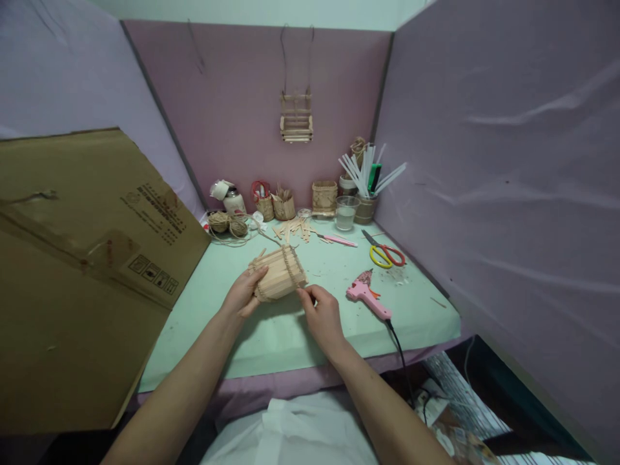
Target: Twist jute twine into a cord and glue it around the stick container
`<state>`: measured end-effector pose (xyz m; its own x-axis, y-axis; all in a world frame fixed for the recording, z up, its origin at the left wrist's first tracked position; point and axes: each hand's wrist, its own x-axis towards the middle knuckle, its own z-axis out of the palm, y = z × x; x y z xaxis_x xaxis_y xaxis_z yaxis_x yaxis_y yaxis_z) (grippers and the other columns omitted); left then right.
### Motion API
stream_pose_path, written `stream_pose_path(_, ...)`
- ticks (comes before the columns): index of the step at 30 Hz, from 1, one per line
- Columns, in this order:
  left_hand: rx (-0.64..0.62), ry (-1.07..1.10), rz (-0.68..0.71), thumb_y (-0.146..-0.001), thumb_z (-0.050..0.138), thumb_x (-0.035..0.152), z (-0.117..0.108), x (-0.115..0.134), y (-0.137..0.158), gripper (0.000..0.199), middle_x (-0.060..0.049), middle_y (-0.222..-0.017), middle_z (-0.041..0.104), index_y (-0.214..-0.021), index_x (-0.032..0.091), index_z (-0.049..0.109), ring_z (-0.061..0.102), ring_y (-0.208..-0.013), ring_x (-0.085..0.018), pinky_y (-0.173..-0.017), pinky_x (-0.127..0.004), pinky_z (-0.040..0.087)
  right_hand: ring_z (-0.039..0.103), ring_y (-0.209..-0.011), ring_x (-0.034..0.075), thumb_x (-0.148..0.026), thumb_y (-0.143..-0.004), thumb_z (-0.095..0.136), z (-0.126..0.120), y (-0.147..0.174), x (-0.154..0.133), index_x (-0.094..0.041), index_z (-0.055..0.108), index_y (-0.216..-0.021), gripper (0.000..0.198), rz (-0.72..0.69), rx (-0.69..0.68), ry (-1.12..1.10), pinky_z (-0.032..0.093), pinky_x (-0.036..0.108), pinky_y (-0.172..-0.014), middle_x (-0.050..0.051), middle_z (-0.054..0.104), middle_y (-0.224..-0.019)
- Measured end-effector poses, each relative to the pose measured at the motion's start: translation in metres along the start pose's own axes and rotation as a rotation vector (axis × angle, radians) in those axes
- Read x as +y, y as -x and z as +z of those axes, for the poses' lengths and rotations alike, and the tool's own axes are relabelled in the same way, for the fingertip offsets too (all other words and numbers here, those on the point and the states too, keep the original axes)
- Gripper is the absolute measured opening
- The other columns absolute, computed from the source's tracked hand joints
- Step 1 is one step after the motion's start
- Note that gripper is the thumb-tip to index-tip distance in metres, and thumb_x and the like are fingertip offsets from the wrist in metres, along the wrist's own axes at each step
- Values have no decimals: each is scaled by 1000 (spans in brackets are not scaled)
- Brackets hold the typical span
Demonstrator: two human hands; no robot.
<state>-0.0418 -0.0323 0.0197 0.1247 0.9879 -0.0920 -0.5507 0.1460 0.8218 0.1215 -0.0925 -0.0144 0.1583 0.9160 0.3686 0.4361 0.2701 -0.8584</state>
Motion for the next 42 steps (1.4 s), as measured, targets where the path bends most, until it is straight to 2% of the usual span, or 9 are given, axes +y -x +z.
stream_pose_path(3,14,2,5,-69,73,19,-1,-1,0,59,-10,-110,68,-124,16,54,65,-99,-21,-90,-34,52,47,-61,13,-42,-88,49,0,0,1,-19,55,-66,33,7,2,-8,34,24,-60,-1,53,-61)
stream_pose_path(8,8,-11,1,-68,74,22,-1,-3,0,49,-11,-106,69,-115,14,59,65,-100,-22,-89,-32,52,45,-59,12,-41,-88,49,-1,2,0,-19,55,-66,33,-5,-2,-8,33,24,-58,-2,51,-60)
stream_pose_path(17,15,-47,47,-64,77,27,2,-5,2,50,-11,-103,70,-109,14,61,64,-101,-25,-91,-37,51,45,-60,12,-39,-89,50,-8,8,-19,-19,53,-65,31,-24,-13,-41,33,24,-59,-3,50,-60)
stream_pose_path(24,7,-43,73,-65,77,27,3,-5,2,47,-11,-102,70,-108,13,62,62,-105,-25,-94,-36,49,43,-59,11,-39,-88,50,-6,7,-13,-19,52,-64,32,7,-7,-33,32,24,-58,-3,48,-59)
stream_pose_path(31,11,-39,20,-68,74,23,2,-3,2,44,-11,-102,71,-109,14,62,63,-105,-25,-94,-36,50,42,-57,12,-44,-87,49,-1,2,0,-19,52,-64,34,11,-21,-9,32,24,-55,-2,47,-58)
stream_pose_path(36,5,-29,-38,-71,71,22,-1,-3,1,38,-11,-102,71,-107,14,63,64,-104,-25,-93,-37,51,45,-57,13,-46,-86,50,1,-3,7,-19,54,-63,35,25,-5,-17,35,24,-56,-2,51,-57)
stream_pose_path(42,-30,-20,-117,-73,68,20,-5,-5,-3,40,-13,-105,70,-112,12,62,66,-97,-24,-89,-37,53,48,-60,14,-44,-85,51,1,-5,10,-19,57,-65,33,32,20,-38,36,25,-60,-1,54,-60)
